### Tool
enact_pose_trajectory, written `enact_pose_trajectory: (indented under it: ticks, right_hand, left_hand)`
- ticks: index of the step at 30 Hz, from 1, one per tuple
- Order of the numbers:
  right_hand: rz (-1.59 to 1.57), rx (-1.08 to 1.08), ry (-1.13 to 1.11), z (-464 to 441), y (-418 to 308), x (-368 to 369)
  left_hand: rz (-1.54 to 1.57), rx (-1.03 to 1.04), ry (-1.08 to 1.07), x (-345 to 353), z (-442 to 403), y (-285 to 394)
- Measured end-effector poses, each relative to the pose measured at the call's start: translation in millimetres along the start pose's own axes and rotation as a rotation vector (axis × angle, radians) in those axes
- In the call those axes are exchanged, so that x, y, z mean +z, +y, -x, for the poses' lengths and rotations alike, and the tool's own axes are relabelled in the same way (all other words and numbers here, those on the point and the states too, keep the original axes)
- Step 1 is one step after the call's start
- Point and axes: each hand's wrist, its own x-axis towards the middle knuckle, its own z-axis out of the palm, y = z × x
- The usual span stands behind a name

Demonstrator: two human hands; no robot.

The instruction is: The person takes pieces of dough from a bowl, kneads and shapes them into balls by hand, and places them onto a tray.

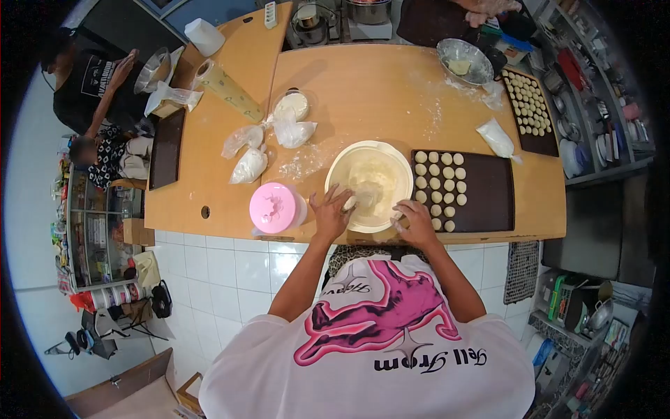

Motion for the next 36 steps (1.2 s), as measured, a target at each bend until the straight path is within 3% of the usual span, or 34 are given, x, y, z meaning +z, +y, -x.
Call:
enact_pose_trajectory:
  ticks: [8,11,14,17,26,33,36]
  right_hand:
    - [0.015,-0.114,-0.186,-3,4,-9]
    - [0.021,-0.108,-0.244,-4,25,-2]
    - [0.043,-0.095,-0.243,-6,23,-7]
    - [0.063,-0.08,-0.309,-9,21,-14]
    - [0.07,-0.025,-0.429,-22,29,-17]
    - [0.106,-0.031,-0.483,-25,31,-18]
    - [0.085,-0.029,-0.515,-24,32,-15]
  left_hand:
    - [0.173,0.126,0.115,-6,-13,22]
    - [0.304,0.067,0.007,-14,-17,37]
    - [0.663,-0.028,0.147,24,-18,33]
    - [0.688,-0.235,0.119,19,-25,50]
    - [0.681,-0.425,0.115,25,-39,42]
    - [0.835,-0.232,0.157,16,-41,41]
    - [0.806,-0.194,0.036,21,-38,30]
